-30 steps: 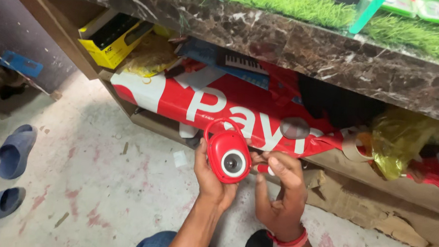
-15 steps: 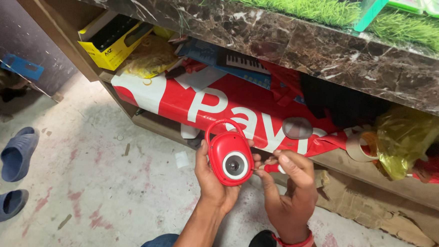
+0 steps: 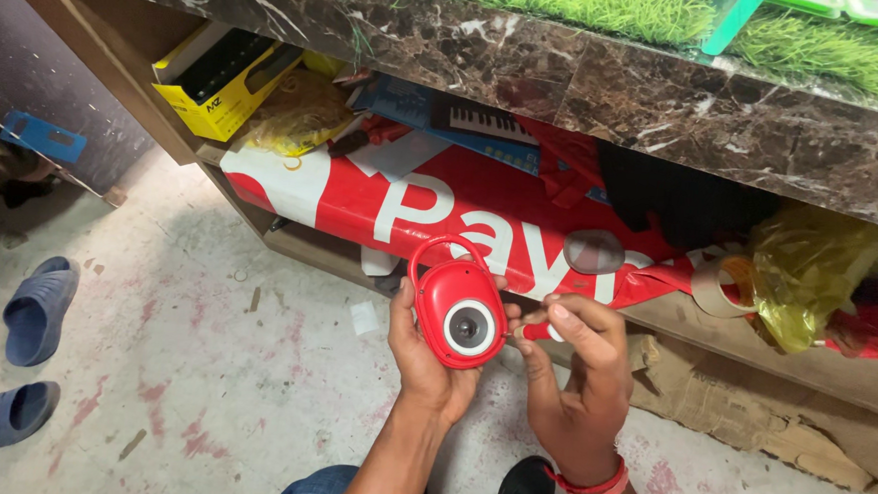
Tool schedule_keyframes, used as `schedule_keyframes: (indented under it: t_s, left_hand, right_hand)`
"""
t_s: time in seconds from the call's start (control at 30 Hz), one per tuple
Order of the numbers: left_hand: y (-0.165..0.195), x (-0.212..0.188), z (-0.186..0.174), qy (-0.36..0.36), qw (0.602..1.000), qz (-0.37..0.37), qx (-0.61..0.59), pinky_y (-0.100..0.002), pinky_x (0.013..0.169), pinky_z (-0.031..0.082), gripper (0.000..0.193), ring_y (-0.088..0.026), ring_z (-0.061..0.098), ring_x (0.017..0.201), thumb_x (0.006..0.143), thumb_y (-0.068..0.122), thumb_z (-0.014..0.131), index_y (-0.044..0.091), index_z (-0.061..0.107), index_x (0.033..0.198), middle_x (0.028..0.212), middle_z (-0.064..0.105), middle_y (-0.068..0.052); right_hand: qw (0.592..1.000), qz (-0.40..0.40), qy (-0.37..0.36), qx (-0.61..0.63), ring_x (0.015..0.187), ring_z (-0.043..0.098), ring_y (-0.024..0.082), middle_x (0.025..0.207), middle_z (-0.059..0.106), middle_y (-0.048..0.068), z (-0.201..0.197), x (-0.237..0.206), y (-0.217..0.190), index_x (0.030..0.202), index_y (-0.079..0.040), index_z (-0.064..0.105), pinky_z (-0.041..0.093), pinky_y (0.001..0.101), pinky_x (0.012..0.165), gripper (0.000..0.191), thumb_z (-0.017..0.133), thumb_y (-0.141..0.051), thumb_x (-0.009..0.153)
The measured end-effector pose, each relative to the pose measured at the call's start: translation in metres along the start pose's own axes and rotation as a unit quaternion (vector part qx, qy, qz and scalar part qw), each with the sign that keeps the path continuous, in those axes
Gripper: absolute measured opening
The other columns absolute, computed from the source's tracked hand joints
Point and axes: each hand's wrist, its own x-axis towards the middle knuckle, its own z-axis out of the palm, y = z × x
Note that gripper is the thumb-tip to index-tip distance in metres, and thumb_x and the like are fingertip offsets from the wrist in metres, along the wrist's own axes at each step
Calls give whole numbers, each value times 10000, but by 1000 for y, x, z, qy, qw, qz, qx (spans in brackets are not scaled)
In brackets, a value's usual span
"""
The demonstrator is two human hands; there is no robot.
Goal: The person holds a red portable speaker and uses a screwdriver to unscrew its casing, working around the device's edges. They open the housing, handle the internal components and wires, then reposition the device and continue driving screws with the screwdriver.
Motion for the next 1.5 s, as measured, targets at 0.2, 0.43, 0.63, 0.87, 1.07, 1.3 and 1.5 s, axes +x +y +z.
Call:
schedule_keyframes:
  t_s: [0.2,0.43,0.63,0.87,1.07,1.3,1.5]
  left_hand:
    - [1,0,-1,9,1000,-2,2,-473,776,607,813,-331,724,878,971,662,256,6,623,1281,1083,722,-195]
    - [1,1,-1,-3,1000,2,-11,-468,791,609,832,-331,725,888,981,679,273,-17,612,1287,1081,716,-200]
    - [1,1,-1,3,1000,-5,-10,-469,787,611,842,-324,727,878,963,691,280,-8,616,1289,1081,721,-192]
    - [2,1,-1,12,1000,-4,-13,-468,791,611,827,-325,725,882,966,686,281,4,615,1293,1084,718,-190]
    - [0,0,0,-3,1000,-3,-12,-475,775,600,822,-332,722,878,970,676,274,-4,621,1273,1082,721,-194]
    - [0,0,0,-16,1000,14,-21,-488,838,612,798,-344,701,884,987,656,274,-10,622,1255,1062,709,-199]
    - [0,-1,1,-1,1000,-3,-23,-467,780,582,817,-328,705,892,978,663,262,-11,630,1256,1074,720,-201]
  right_hand:
    - [999,-28,6,-30,1143,637,242,1313,540,190,1,-1,-1,1344,-42,469,574,333,978,592,766,84,847]
    - [999,20,0,49,1160,694,232,1356,513,198,0,-1,0,1378,-46,474,635,331,984,510,653,151,942]
    - [999,-21,10,-43,1124,668,229,1333,534,188,2,0,-1,1334,-46,484,591,334,974,562,761,104,868]
    - [1000,-1,-12,21,1144,681,231,1340,525,197,-2,0,-2,1373,-66,485,631,326,961,537,673,140,914]
    - [999,-16,-1,-45,1049,701,212,1281,582,189,1,1,-2,1340,-63,515,601,310,918,574,780,89,854]
    - [999,-18,-25,23,1119,700,268,1274,608,198,-1,2,-1,1375,-28,474,601,362,972,533,650,142,902]
    - [999,1,-12,-40,1031,722,249,1127,691,182,0,1,3,1359,-40,515,600,341,907,585,768,106,852]
